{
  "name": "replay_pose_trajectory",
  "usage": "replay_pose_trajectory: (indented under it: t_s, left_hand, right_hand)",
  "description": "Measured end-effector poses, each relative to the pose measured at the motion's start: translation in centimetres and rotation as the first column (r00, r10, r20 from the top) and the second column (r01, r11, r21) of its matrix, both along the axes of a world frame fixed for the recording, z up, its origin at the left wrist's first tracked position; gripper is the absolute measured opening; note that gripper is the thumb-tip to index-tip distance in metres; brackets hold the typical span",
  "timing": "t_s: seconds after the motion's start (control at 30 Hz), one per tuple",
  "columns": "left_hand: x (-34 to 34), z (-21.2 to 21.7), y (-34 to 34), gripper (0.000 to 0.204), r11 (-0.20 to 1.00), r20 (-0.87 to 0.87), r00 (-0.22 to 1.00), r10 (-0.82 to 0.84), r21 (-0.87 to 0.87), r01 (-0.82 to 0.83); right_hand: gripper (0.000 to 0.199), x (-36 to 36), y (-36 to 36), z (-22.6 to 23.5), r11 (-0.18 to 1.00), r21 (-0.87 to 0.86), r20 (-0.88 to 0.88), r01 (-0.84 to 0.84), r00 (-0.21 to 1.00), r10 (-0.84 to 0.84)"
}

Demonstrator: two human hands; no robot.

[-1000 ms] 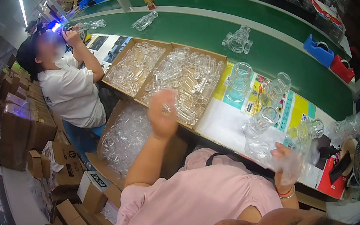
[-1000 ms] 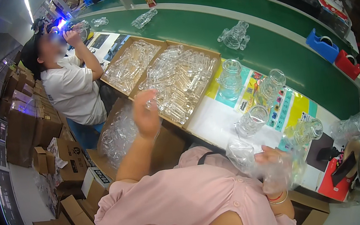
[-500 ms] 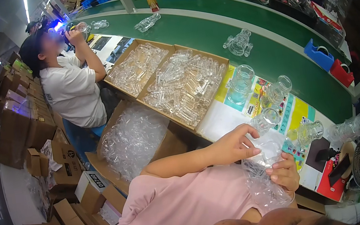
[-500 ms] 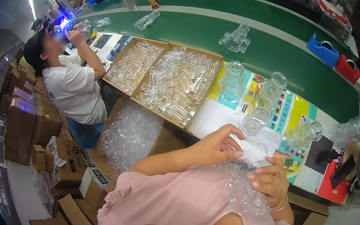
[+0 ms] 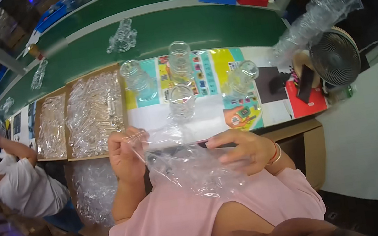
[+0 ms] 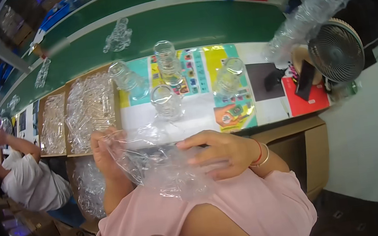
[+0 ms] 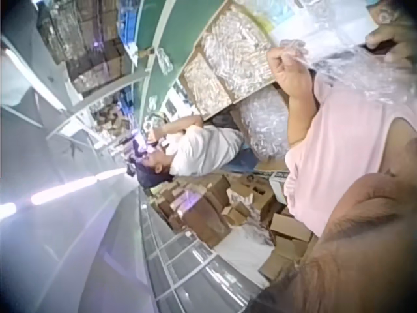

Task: The person unwraps glass containers from plastic bags, applies liquid from a squeeze bottle onto glass tubes, attaches the tubes to the glass containers, and handles an earbud case and a smartphone.

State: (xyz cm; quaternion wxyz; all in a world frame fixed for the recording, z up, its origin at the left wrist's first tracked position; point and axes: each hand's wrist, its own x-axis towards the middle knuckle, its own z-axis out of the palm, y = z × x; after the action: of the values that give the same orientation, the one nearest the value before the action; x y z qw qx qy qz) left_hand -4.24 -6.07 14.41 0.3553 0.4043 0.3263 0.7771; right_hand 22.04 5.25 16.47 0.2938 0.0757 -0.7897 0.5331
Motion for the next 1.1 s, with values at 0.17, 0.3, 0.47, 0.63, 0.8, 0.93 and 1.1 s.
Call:
replay_pose_trajectory:
  t_s: [0.17, 0.3, 0.47, 0.63, 0.8, 0.93, 1.1]
  left_hand:
    - [1.5, 0.0, 0.2, 0.016, 0.947, 0.006, 0.953, -0.304, -0.101, 0.303]
    - [3.7, 1.0, 1.7, 0.015, 0.718, 0.017, 0.765, -0.644, -0.330, 0.613]
    - [3.5, 0.5, 1.7, 0.015, 0.650, 0.015, 0.707, -0.707, -0.380, 0.658]
    - [2.5, 0.0, 2.0, 0.011, 0.761, 0.031, 0.826, -0.562, -0.373, 0.531]
    - [1.6, -0.5, 2.4, 0.009, 0.823, -0.029, 0.902, -0.430, -0.423, 0.379]
    - [1.0, -0.2, 2.9, 0.009, 0.826, -0.042, 0.915, -0.402, -0.447, 0.342]
    - [0.7, 0.9, 3.0, 0.014, 0.779, 0.125, 0.869, -0.478, -0.397, 0.485]
  right_hand:
    - [0.042, -0.2, 0.9, -1.5, 0.901, -0.378, 0.033, 0.212, 0.976, -0.216]
    - [0.050, -3.0, 0.6, -2.8, 0.872, -0.469, 0.044, 0.140, 0.990, -0.136]
    - [0.039, -1.7, 1.4, -4.2, 0.864, -0.498, 0.285, 0.070, 0.954, 0.087]
    - [0.026, -1.8, 2.1, -4.8, 0.863, -0.502, 0.189, 0.052, 0.981, 0.051]
    - [0.022, -1.3, 2.4, -3.9, 0.627, -0.774, 0.185, 0.087, 0.978, 0.092]
    - [0.020, -1.8, 3.1, -3.8, 0.686, -0.728, 0.086, 0.000, 0.992, 0.091]
    - [0.019, -2.1, 4.2, -3.3, 0.648, -0.742, -0.099, -0.174, 0.984, 0.150]
